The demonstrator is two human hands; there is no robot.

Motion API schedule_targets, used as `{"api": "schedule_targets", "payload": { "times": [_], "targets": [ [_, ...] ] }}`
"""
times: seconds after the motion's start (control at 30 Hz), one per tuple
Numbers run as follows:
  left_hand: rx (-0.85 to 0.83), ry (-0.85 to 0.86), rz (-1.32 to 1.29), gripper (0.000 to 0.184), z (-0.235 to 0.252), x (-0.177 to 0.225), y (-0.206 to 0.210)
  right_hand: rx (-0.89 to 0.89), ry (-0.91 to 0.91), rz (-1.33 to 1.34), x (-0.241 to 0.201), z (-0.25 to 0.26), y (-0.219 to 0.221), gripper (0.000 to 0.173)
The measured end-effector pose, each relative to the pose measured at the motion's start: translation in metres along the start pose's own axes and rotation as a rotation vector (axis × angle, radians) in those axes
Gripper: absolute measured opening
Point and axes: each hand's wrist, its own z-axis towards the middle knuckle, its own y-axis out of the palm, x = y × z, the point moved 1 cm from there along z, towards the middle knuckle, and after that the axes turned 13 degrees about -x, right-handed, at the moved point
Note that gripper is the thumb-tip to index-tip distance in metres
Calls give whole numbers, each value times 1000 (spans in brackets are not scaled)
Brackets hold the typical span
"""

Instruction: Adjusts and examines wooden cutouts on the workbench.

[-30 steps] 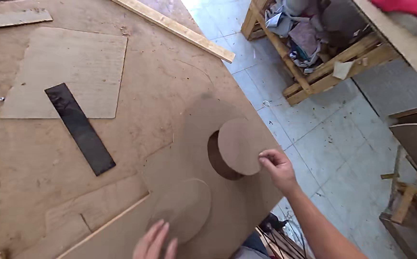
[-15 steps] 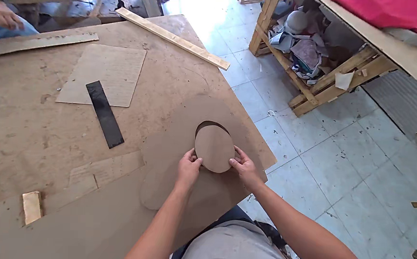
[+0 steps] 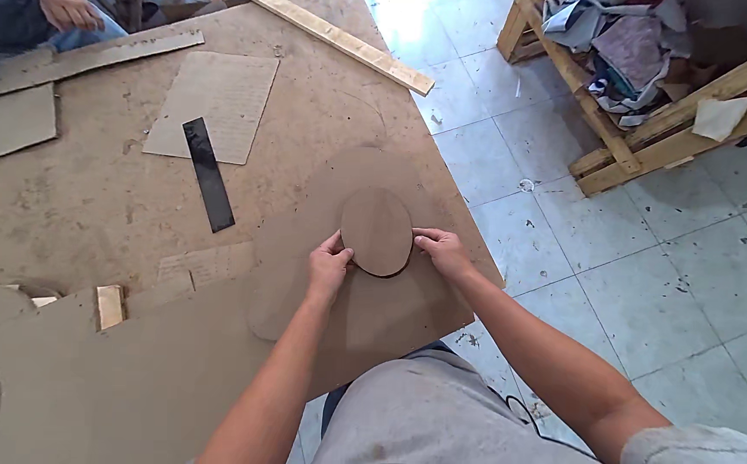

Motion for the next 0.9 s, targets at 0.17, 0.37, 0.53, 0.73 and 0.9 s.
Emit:
{"api": "schedule_targets", "payload": {
  "times": [0.17,0.37,0.53,0.73,0.9],
  "targets": [
    [36,-87,390,54,-6,-2,6,-8,19,-333,-7,-8,0,28],
    [63,-103,574,52,-7,3,9,15,-116,-548,8,-7,9,38],
    [60,-104,584,53,2,-1,8,21,-149,-584,15,-4,14,41],
    [52,-5,268,62,-5,-6,6,-21,-100,-398,15,-15,16,41],
    [-218,160,74,68,-13,41,-12,16,-177,-343,-4,-40,8,22]
  ]
}}
